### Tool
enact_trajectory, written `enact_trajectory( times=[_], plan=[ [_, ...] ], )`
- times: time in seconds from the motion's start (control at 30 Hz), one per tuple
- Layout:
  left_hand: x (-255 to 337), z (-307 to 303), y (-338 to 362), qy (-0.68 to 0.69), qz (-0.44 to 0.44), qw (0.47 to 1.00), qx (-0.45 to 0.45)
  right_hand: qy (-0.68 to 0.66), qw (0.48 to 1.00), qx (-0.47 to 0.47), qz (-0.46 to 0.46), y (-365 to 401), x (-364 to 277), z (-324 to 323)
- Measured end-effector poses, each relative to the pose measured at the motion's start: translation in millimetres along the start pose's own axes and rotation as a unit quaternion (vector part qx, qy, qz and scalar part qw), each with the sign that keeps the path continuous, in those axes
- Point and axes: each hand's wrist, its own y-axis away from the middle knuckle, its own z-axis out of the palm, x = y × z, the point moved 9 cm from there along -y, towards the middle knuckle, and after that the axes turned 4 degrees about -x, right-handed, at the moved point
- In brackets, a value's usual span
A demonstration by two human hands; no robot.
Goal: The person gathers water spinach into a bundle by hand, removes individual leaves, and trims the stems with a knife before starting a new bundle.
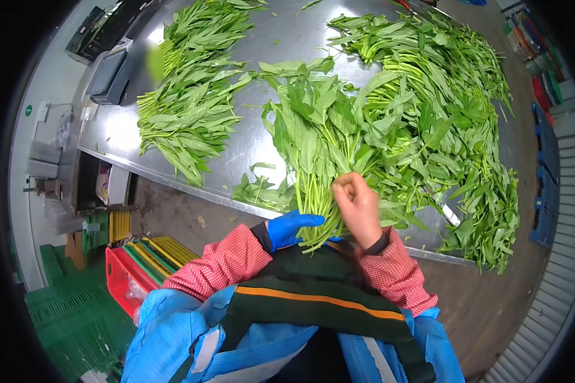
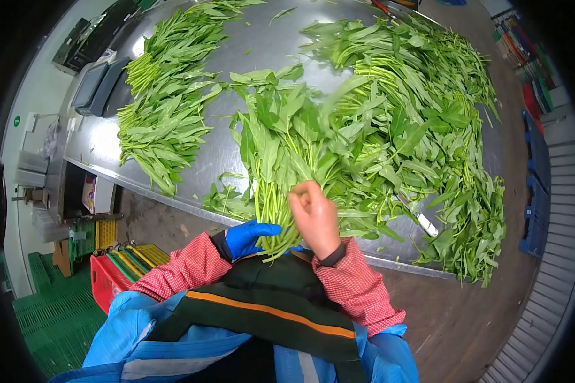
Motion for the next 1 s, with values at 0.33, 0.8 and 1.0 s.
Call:
enact_trajectory(
  times=[0.33, 0.8, 1.0],
  plan=[
    [-18, -31, -14, -0.105, 0.007, 0.994, 0.040, 0.056, 0.997, -0.054, 0.011, -20, 13, 26],
    [-10, -10, -21, -0.291, 0.065, 0.955, 0.011, -0.325, 0.865, -0.353, 0.147, 50, -4, 60],
    [-2, -20, -17, -0.164, 0.041, 0.982, 0.079, -0.589, 0.752, -0.295, 0.031, 47, -73, -21]
  ],
)
